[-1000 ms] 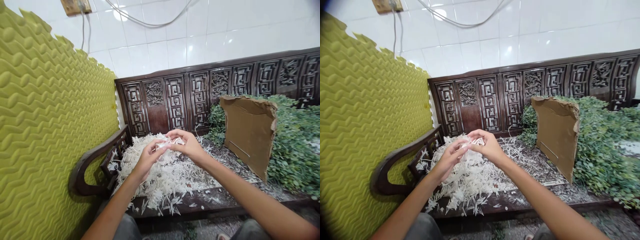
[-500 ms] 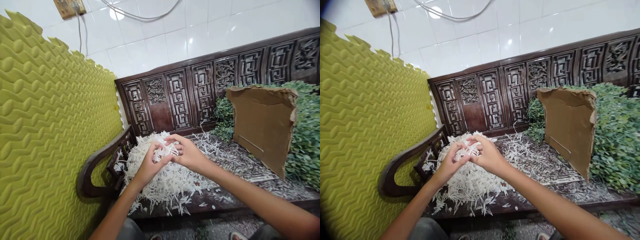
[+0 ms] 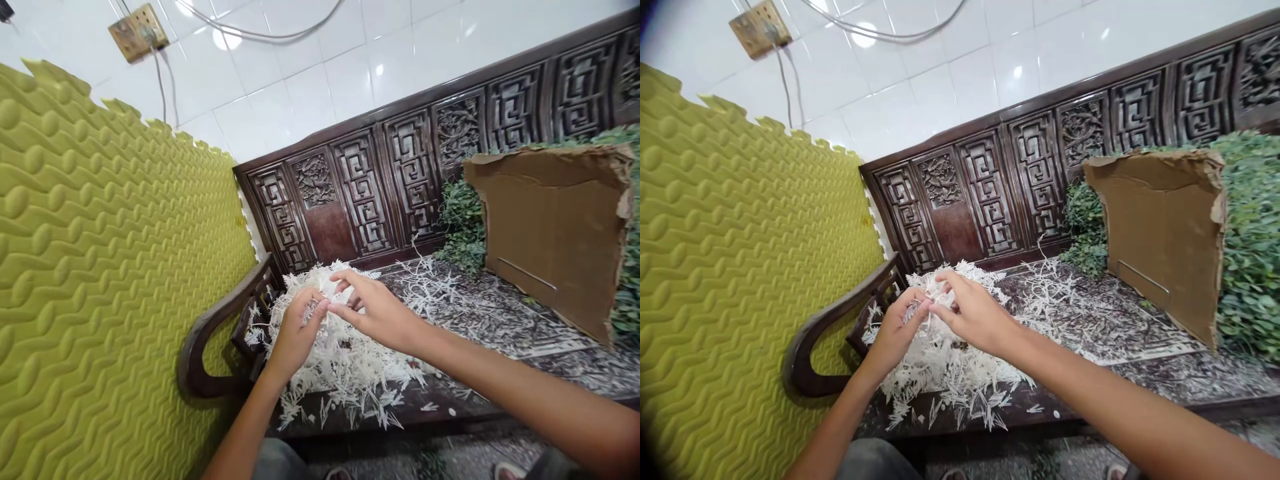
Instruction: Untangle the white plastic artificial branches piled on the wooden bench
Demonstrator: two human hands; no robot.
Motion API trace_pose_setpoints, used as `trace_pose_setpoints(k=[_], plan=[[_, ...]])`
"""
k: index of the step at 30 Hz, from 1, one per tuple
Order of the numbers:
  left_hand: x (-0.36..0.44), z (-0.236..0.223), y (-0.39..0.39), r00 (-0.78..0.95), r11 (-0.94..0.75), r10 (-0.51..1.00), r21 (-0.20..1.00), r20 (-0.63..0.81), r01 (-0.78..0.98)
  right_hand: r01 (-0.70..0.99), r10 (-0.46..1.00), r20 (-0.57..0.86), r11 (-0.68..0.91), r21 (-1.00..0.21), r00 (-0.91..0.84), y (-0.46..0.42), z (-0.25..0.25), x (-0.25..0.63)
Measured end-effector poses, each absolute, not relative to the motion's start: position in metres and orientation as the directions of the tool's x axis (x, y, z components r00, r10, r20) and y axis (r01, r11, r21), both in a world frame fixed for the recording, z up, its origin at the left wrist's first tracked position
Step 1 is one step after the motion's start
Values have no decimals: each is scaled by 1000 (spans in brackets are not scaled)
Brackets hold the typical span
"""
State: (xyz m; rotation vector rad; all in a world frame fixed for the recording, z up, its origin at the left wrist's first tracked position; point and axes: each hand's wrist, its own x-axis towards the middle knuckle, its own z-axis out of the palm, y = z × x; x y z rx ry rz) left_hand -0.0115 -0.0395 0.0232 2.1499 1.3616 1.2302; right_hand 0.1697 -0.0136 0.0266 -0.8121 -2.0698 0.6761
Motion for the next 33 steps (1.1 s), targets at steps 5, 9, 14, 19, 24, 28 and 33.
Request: trace_pose_setpoints(k=[5,9,14,19,24,28,33], plan=[[-11,20,-41,122,-477,854,670,505,569,396,800,447,591,-703,-401,-12,22,168],[-11,22,-42,105,-490,839,660,533,569,433,806,443,587,-684,-393,-10,18,166],[-8,20,-41,118,-473,860,688,497,550,430,708,523,705,-564,-474,-12,20,164],[-3,16,-40,143,-444,888,729,438,520,338,668,579,741,-581,-469,-17,23,165],[-5,21,-42,214,-486,874,779,437,396,-59,717,462,510,-858,-522,-12,22,162],[-8,23,-43,251,-431,889,885,383,174,-330,675,370,194,-924,-638,-7,22,160],[-8,22,-46,315,-269,906,959,284,-90,-414,580,323,-26,-910,-748,-9,24,164]])
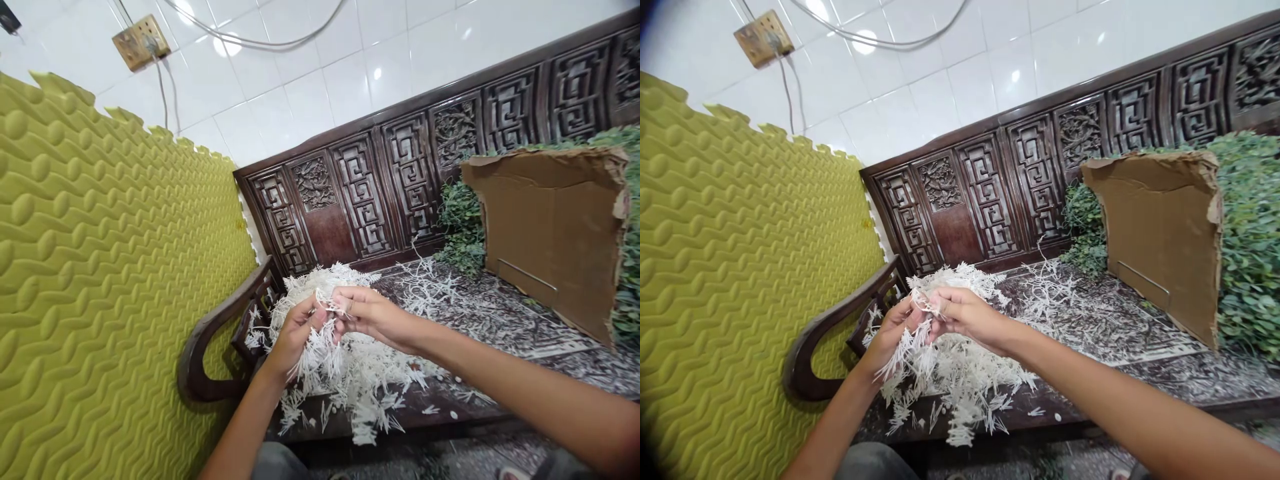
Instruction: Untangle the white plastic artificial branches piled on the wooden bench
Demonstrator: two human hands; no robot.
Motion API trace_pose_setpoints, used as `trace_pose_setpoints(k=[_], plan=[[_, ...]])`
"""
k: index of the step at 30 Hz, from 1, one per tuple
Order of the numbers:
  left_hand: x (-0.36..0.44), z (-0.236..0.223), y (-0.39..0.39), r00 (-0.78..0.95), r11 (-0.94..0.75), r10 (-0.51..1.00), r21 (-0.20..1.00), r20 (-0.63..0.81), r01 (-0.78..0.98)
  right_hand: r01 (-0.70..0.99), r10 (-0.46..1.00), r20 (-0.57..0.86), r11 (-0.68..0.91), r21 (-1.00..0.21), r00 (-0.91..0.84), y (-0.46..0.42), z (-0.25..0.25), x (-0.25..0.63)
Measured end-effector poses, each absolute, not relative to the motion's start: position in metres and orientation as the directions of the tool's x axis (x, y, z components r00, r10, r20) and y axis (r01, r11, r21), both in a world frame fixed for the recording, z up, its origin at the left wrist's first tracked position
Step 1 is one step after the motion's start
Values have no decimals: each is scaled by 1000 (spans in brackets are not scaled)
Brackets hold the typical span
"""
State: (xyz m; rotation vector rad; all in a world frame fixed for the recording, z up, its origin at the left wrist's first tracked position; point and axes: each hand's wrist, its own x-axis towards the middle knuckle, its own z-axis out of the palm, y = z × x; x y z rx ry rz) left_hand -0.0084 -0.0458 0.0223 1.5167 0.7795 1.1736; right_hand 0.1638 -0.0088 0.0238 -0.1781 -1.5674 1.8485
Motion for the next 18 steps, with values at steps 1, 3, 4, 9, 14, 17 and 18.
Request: trace_pose_setpoints(k=[1,3,4,9,14,17,18], plan=[[-8,22,-47,302,-242,914,961,272,-133,-424,568,321,-56,-904,-758,-9,24,164],[-8,21,-48,259,-207,931,957,256,-202,-455,539,336,-100,-885,-772,-9,22,165],[-8,20,-48,242,-193,938,955,247,-224,-469,524,346,-119,-875,-778,-8,22,165],[-8,26,-47,107,-193,963,912,246,-362,-523,518,392,-130,-842,-760,-11,30,169],[-13,35,-46,4,-345,935,909,356,-231,-321,654,383,220,-921,-652,-8,39,176],[-16,32,-45,-37,-430,903,902,428,-52,82,758,377,490,-868,-532,9,31,181],[-17,30,-45,-50,-462,885,886,463,29,212,789,379,526,-824,-484,15,26,184]])
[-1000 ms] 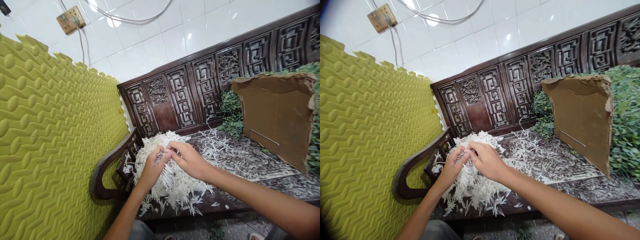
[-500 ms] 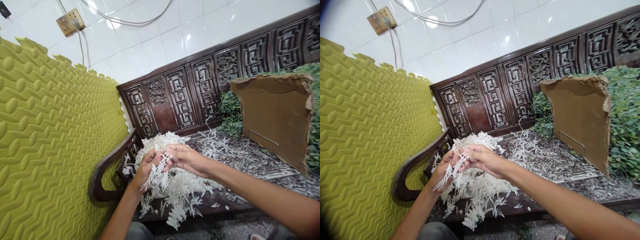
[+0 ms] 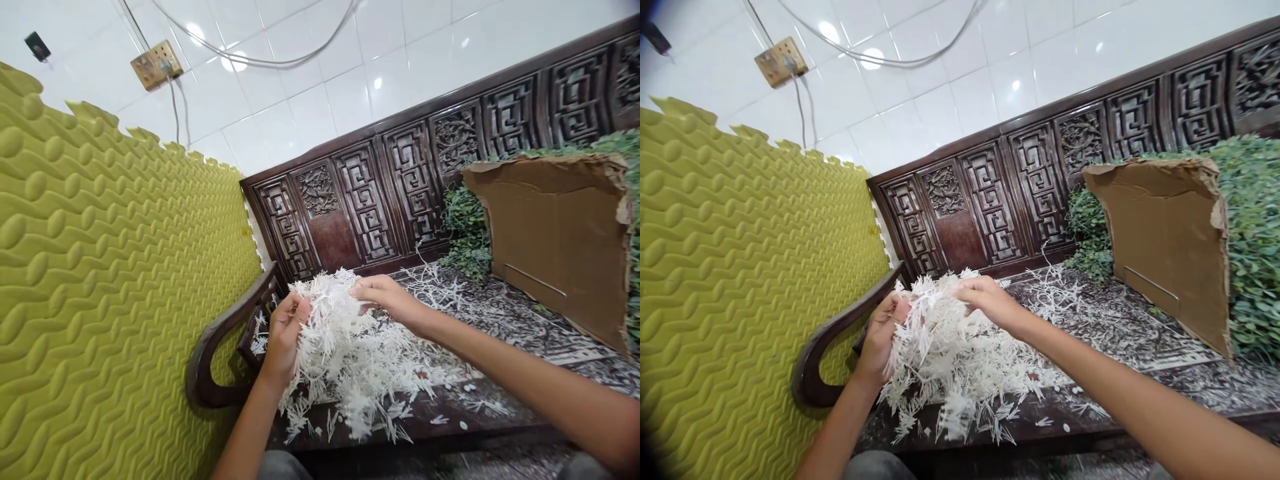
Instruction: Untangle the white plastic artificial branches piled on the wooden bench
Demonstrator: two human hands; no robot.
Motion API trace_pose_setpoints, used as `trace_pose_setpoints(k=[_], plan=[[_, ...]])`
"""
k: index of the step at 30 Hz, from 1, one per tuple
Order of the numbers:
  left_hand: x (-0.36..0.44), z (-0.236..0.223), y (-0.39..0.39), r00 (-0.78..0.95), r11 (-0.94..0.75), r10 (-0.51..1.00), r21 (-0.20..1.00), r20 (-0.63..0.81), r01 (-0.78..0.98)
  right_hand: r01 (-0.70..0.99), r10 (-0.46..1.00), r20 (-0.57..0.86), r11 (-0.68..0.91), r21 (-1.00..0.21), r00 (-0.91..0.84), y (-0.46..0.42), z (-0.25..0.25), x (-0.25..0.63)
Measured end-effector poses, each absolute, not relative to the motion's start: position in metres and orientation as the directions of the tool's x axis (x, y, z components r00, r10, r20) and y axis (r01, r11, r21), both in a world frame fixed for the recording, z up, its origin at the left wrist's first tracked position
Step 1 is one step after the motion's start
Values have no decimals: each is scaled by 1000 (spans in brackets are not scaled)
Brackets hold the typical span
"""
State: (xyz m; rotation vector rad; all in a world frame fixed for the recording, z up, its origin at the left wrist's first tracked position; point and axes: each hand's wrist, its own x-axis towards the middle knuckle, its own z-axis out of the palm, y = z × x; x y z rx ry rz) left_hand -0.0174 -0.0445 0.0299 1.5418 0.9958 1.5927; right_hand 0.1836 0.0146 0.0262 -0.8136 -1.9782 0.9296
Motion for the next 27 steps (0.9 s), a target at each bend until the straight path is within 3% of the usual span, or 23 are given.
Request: trace_pose_setpoints(k=[4,7,14,18,22,25,27], plan=[[-19,26,-43,-49,-534,806,760,590,371,428,843,419,534,-729,-338,26,11,191],[-18,26,-43,-45,-519,799,726,600,452,466,840,443,543,-699,-315,19,12,190],[-13,27,-44,12,-519,785,647,619,559,202,755,451,593,-779,-476,-13,31,173],[-8,25,-48,13,-507,752,567,659,649,258,658,501,715,-650,-562,-19,33,167],[0,22,-49,5,-504,747,563,664,655,263,592,539,781,-566,-599,-22,40,167],[-10,18,-38,-108,-448,745,614,658,649,115,510,443,741,-662,-737,-38,52,169],[-25,16,-28,-280,-379,708,683,649,624,-45,305,308,641,-766,-901,-56,61,168]])
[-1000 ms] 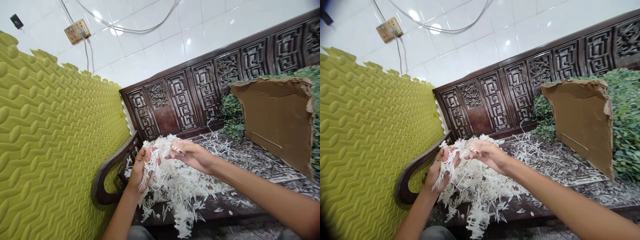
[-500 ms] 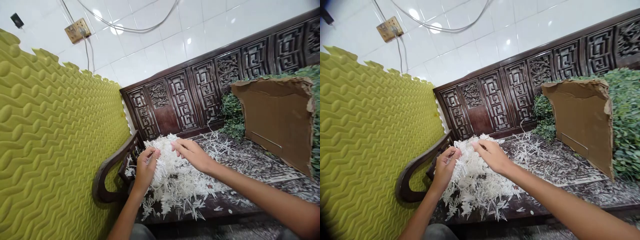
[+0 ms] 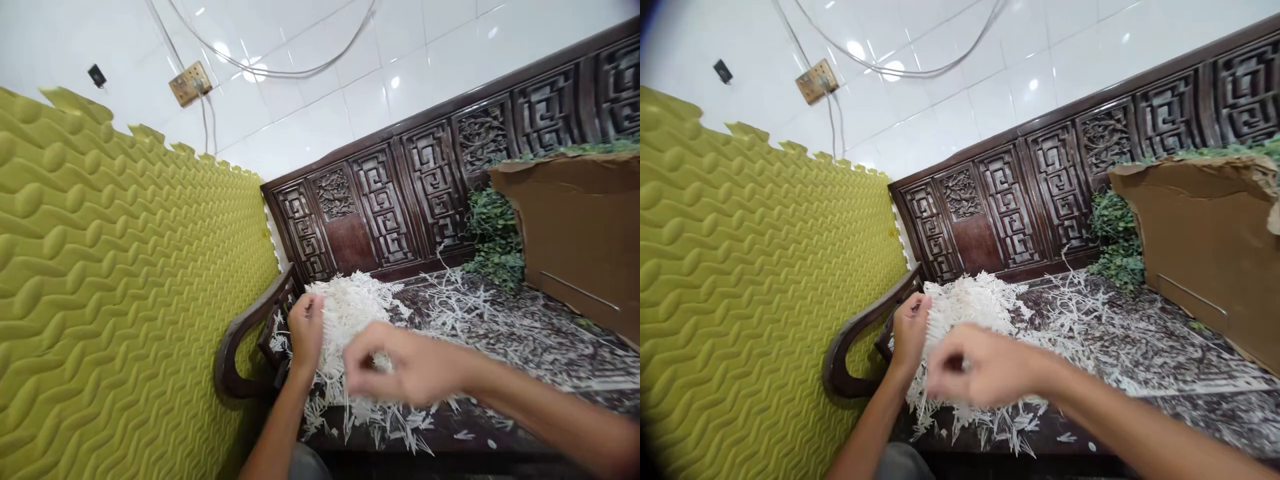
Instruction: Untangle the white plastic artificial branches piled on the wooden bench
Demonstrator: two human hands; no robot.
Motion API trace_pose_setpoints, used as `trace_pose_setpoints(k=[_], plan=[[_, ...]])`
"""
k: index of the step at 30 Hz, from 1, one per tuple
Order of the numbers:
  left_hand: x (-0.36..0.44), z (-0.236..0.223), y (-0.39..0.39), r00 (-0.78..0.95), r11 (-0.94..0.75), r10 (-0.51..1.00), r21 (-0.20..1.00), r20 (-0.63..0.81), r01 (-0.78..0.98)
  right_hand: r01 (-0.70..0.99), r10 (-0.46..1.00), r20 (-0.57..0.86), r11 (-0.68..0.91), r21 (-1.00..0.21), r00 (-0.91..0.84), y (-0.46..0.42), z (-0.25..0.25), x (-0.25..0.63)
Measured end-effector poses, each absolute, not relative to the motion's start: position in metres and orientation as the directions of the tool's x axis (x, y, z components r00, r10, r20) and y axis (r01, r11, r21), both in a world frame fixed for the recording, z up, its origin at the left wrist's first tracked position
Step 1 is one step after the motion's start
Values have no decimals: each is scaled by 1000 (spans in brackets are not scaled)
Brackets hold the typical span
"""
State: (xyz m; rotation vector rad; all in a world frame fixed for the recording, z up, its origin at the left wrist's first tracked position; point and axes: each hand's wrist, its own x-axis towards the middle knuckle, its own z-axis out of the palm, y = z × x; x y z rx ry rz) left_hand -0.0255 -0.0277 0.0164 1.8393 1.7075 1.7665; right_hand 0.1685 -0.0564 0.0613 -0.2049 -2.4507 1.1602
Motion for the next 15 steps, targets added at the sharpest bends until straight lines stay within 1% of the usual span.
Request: trace_pose_setpoints(k=[1,2,3,4,5,6,7,8,9,11,15], plan=[[-34,16,-24,-346,-360,678,704,648,613,-88,233,289,616,-783,-929,-66,64,167],[-41,16,-21,-379,-353,660,713,648,606,-90,183,260,629,-772,-948,-74,66,166],[-45,17,-20,-392,-354,651,717,650,600,-80,149,236,663,-745,-960,-79,66,164],[-47,17,-21,-384,-365,648,711,658,601,-35,161,219,727,-686,-962,-80,64,163],[-46,18,-23,-359,-381,652,698,668,606,42,201,202,800,-598,-958,-77,60,162],[-43,19,-26,-322,-399,660,679,679,616,148,271,197,865,-478,-942,-70,54,163],[-39,19,-28,-279,-416,668,657,690,629,284,363,202,898,-335,-910,-60,48,164],[-34,19,-31,-236,-430,676,633,698,644,413,455,183,882,-226,-871,-48,41,167],[-29,18,-32,-198,-439,682,611,704,658,514,536,158,843,-159,-829,-36,35,171],[-23,12,-32,-145,-440,698,579,701,686,599,617,163,786,-149,-769,-15,26,179],[-20,-3,-22,-80,-425,735,550,673,719,646,671,209,741,-183,-711,-1,29,188]])
